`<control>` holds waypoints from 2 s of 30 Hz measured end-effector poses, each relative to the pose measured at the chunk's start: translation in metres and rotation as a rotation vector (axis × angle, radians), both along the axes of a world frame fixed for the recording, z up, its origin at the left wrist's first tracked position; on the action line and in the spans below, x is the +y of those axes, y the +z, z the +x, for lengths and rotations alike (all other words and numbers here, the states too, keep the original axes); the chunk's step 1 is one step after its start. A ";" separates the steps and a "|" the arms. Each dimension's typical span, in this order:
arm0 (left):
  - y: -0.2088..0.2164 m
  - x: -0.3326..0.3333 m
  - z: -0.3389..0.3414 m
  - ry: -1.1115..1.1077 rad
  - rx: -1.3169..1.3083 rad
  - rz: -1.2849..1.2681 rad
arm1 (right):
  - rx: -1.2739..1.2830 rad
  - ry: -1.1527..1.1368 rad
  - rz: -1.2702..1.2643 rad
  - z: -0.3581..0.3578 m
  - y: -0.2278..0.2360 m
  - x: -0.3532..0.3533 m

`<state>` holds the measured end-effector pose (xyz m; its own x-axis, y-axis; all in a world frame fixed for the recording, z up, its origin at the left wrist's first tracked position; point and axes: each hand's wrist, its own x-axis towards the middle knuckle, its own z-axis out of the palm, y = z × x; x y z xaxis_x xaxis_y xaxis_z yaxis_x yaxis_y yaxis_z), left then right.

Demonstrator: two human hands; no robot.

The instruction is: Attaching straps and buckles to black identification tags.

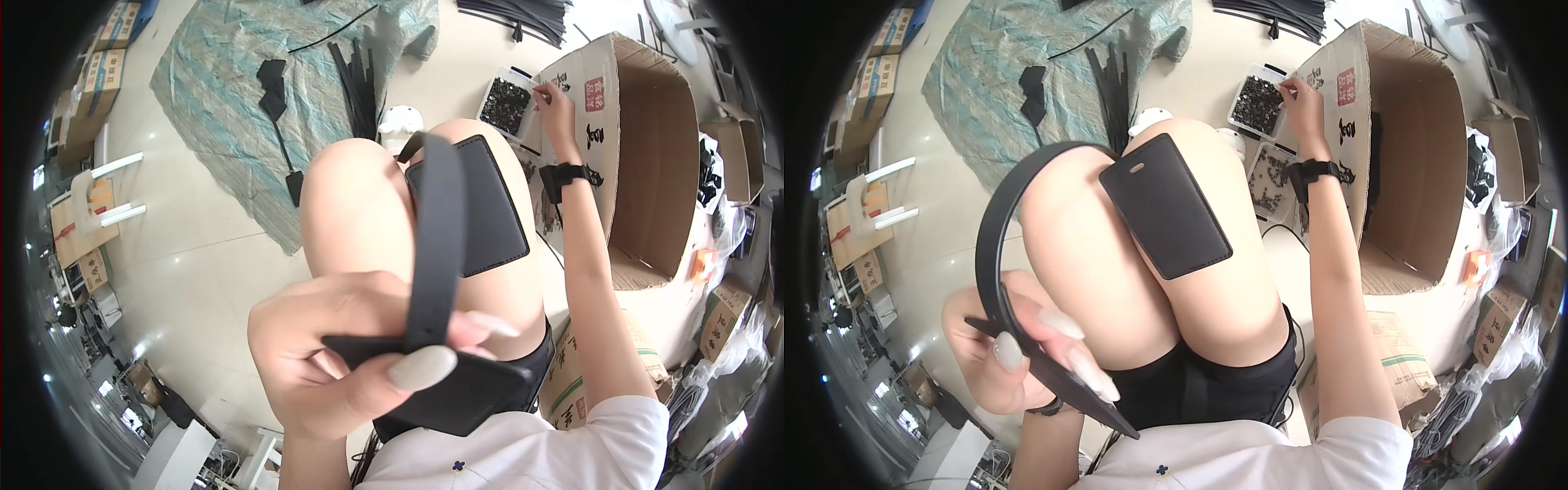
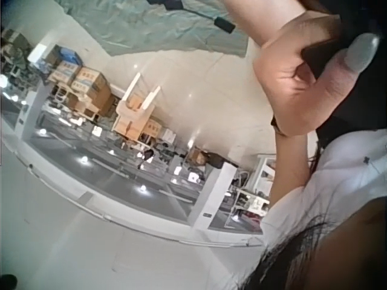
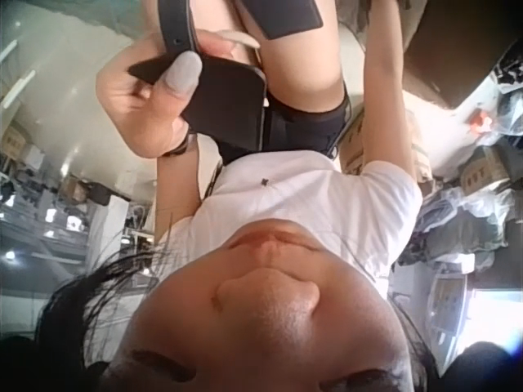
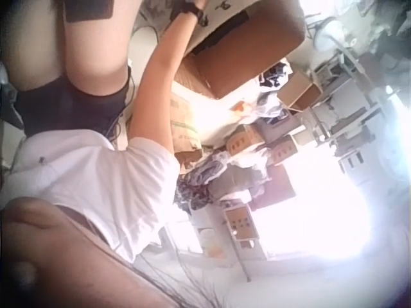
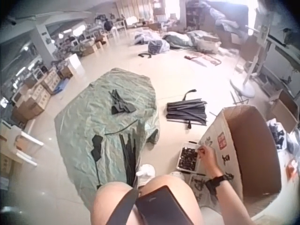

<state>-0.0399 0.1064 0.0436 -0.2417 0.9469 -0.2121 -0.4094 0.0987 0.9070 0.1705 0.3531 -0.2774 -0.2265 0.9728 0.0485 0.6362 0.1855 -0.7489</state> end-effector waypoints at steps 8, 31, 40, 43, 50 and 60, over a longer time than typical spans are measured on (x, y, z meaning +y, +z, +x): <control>-0.011 0.040 0.002 -0.152 0.125 0.052 | 0.539 -0.170 -0.168 -0.014 0.109 -0.041; -0.035 0.033 -0.004 -0.140 0.244 0.041 | 1.182 0.187 -0.592 -0.062 0.272 -0.152; -0.047 0.037 -0.012 -0.170 0.344 -0.007 | 1.131 0.216 -0.649 -0.054 0.268 -0.141; -0.050 0.038 -0.011 -0.152 0.339 -0.047 | 1.168 0.129 -0.692 -0.050 0.268 -0.142; -0.045 0.036 -0.008 -0.148 0.337 -0.064 | 0.963 0.070 -0.512 -0.049 0.279 -0.149; -0.048 0.034 0.002 -0.092 0.295 0.112 | 1.016 0.312 -0.445 -0.069 0.269 -0.155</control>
